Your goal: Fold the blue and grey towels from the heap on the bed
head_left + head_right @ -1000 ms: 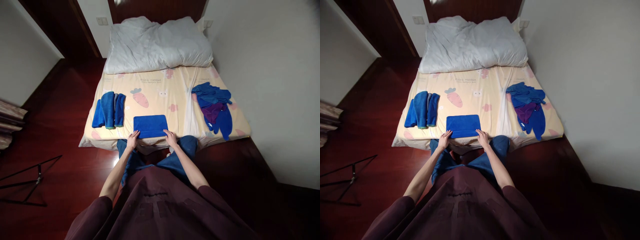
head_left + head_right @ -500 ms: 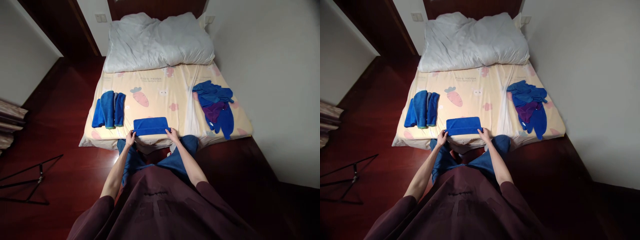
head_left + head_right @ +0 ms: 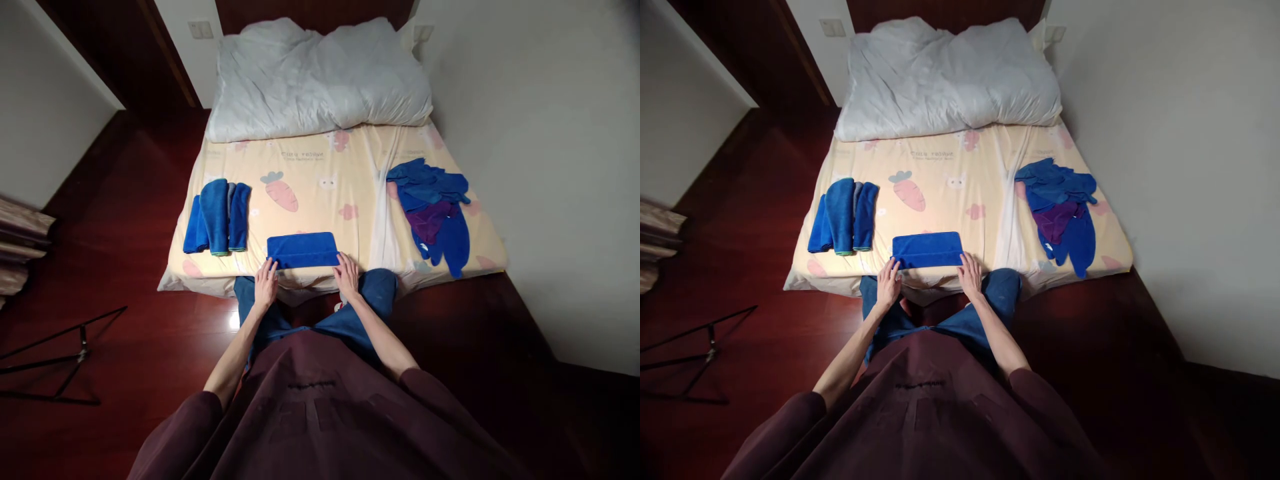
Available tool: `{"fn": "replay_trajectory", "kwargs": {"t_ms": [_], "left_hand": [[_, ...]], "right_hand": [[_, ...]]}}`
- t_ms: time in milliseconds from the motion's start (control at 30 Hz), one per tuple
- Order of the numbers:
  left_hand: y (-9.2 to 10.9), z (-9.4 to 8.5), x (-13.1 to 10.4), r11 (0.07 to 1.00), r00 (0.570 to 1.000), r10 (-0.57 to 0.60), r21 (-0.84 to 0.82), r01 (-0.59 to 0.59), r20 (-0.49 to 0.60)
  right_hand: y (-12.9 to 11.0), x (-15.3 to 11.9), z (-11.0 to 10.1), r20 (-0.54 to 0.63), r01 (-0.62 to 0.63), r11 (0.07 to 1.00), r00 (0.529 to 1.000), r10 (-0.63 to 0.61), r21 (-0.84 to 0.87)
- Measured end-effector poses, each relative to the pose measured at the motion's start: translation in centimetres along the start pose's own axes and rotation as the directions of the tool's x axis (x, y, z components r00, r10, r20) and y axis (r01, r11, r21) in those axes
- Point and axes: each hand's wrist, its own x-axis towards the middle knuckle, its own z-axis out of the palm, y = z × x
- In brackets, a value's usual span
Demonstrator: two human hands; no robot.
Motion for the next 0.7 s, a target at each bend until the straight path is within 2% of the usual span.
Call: {"fn": "replay_trajectory", "kwargs": {"t_ms": [100, 300, 700], "left_hand": [[1.4, 0.2, -0.4, 0.993, 0.985, 0.096, 0.061, -0.105, 0.143], [2.0, 1.1, 2.0, 0.986, 0.976, 0.119, 0.098, -0.138, 0.184], [1.0, 0.9, 5.4, 0.992, 0.971, 0.061, 0.090, -0.084, 0.233]], "right_hand": [[-0.9, -0.5, -0.2, 0.149, 0.161, 0.985, 0.977, -0.150, -0.069], [-2.0, 1.5, 0.1, 0.222, 0.266, 0.960, 0.944, -0.242, -0.085], [-1.0, 5.3, 1.8, 0.330, 0.238, 0.968, 0.922, -0.201, -0.077]]}}
